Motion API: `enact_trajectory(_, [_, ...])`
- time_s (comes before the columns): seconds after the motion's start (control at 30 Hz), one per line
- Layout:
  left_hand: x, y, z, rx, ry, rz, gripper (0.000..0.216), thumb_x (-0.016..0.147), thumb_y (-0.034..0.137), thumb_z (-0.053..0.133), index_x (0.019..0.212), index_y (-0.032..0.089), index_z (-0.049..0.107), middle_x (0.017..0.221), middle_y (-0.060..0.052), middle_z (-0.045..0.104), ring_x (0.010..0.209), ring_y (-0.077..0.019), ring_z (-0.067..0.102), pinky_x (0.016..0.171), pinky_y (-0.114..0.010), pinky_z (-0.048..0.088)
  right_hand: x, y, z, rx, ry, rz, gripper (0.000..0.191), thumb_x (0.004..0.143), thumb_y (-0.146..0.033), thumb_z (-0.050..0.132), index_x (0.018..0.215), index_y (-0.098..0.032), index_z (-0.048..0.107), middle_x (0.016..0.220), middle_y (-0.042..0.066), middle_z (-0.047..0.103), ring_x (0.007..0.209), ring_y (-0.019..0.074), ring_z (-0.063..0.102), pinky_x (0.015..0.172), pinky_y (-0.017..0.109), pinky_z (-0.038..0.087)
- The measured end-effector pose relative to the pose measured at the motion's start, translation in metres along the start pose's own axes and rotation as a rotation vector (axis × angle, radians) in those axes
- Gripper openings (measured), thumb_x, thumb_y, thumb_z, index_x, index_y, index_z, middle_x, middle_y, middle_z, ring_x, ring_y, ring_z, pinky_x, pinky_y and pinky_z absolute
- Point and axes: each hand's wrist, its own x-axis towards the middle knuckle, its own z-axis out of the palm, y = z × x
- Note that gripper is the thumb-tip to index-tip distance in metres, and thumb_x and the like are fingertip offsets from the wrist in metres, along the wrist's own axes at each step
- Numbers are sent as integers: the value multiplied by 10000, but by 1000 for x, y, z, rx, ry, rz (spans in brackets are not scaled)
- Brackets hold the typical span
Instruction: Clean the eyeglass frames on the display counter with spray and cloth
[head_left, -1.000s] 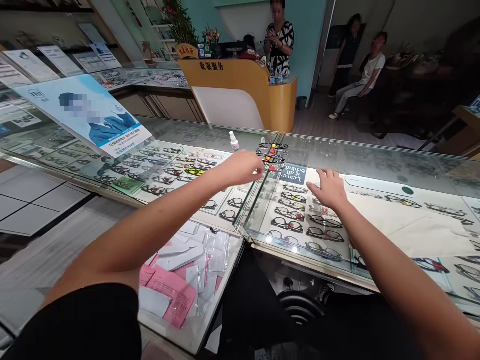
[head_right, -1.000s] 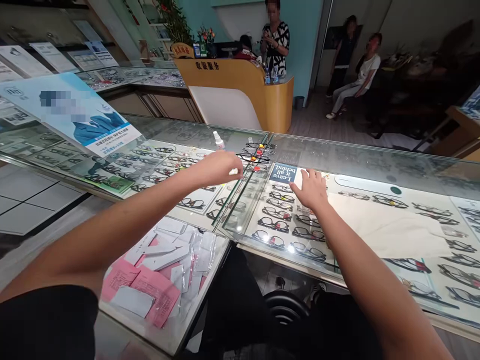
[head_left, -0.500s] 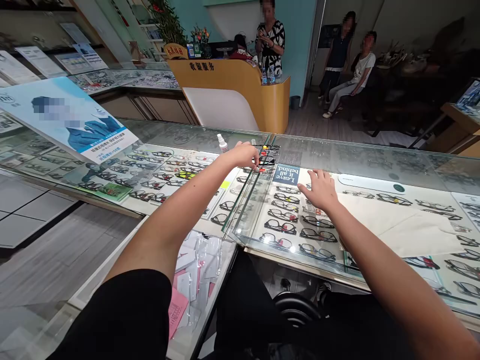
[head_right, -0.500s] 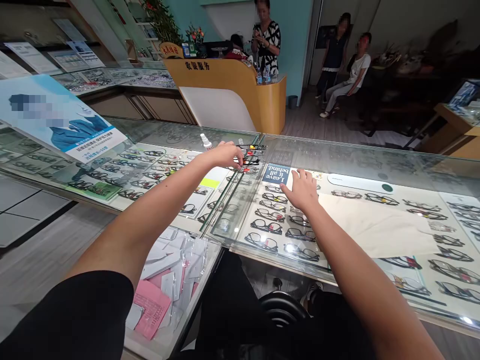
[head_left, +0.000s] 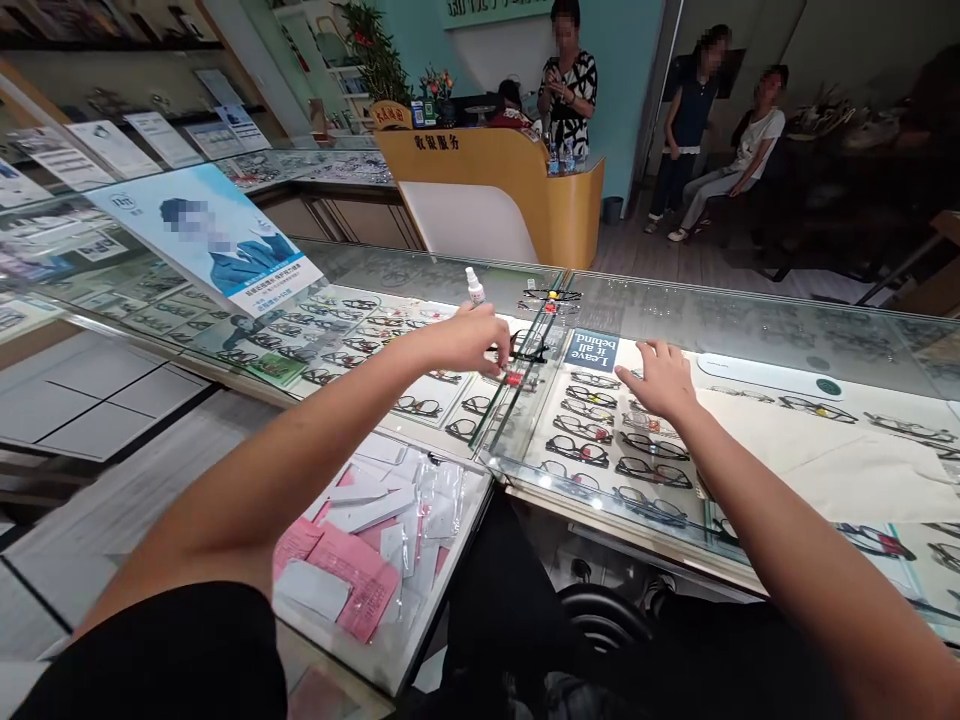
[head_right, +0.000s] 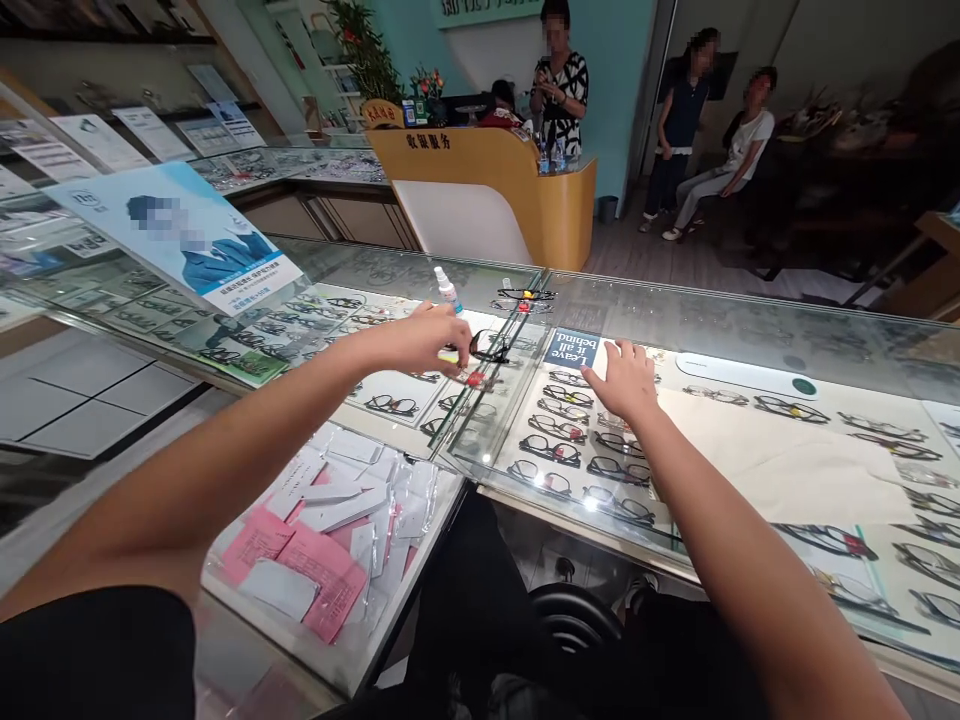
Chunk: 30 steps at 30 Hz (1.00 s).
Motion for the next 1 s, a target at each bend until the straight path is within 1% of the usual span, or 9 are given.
enact_trajectory(0.1, [-70,18,0,-121,-99,59,110,908,402,869,905,292,862,1224,-36,794,1269,-314,585,1173,-440,360,0,2,3,1,16,-6,799,1115,-648,404,1712,-130,524,1775,237,513,1601,445,454,1303,611,418])
enact_trajectory(0.2, [-133,36,14,-271,-235,61,31,909,348,860,921,319,855,1198,-20,793,1266,-295,608,1139,-388,405,0,5,6,-2,35,-14,814,1103,-656,395,1694,-119,549,1761,244,526,1584,463,461,1305,637,413])
enact_trajectory(0.3, [-177,50,47,-429,-397,52,84,861,266,873,869,343,838,1105,-8,814,1214,-287,652,1133,-386,436,0,7,9,3,50,-21,830,1096,-662,394,1680,-98,566,1744,256,536,1571,471,469,1310,645,409])
enact_trajectory(0.4, [-200,50,91,-524,-515,21,152,794,223,891,850,355,840,1103,-15,829,1198,-309,664,1102,-415,463,1,10,11,13,64,-27,845,1096,-677,390,1676,-90,570,1734,268,535,1561,475,475,1304,644,410])
enact_trajectory(0.5, [-205,36,132,-540,-522,-2,140,786,206,875,847,323,830,1099,-29,822,1160,-310,659,1110,-439,449,1,12,12,13,73,-33,842,1095,-686,387,1672,-102,573,1720,271,539,1547,479,479,1293,645,414])
enact_trajectory(0.63, [-193,5,171,-476,-444,-78,94,851,225,827,914,295,825,1161,-41,800,1216,-308,639,1111,-425,430,0,12,11,-13,59,-22,859,1097,-693,373,1692,-101,555,1732,265,530,1563,478,474,1301,630,416])
enact_trajectory(0.73, [-177,-18,194,-365,-328,-168,62,904,243,803,957,274,816,1212,-55,795,1252,-317,627,1138,-448,409,-1,12,10,-29,47,-7,876,1099,-705,358,1714,-107,534,1746,252,524,1581,472,467,1304,618,425])
enact_trajectory(0.87, [-153,-45,224,-239,-110,-256,89,974,254,750,1029,258,820,1306,-91,787,1308,-340,621,1128,-474,409,-1,13,11,-7,52,-12,878,1095,-702,365,1711,-99,535,1741,260,523,1592,481,457,1302,640,418])
enact_trajectory(1.0, [-123,-75,239,-195,88,-362,98,984,284,753,1047,257,824,1347,-111,782,1290,-362,621,1081,-495,432,-1,12,10,5,58,-16,870,1085,-699,384,1697,-102,545,1730,263,527,1587,485,465,1300,646,412])
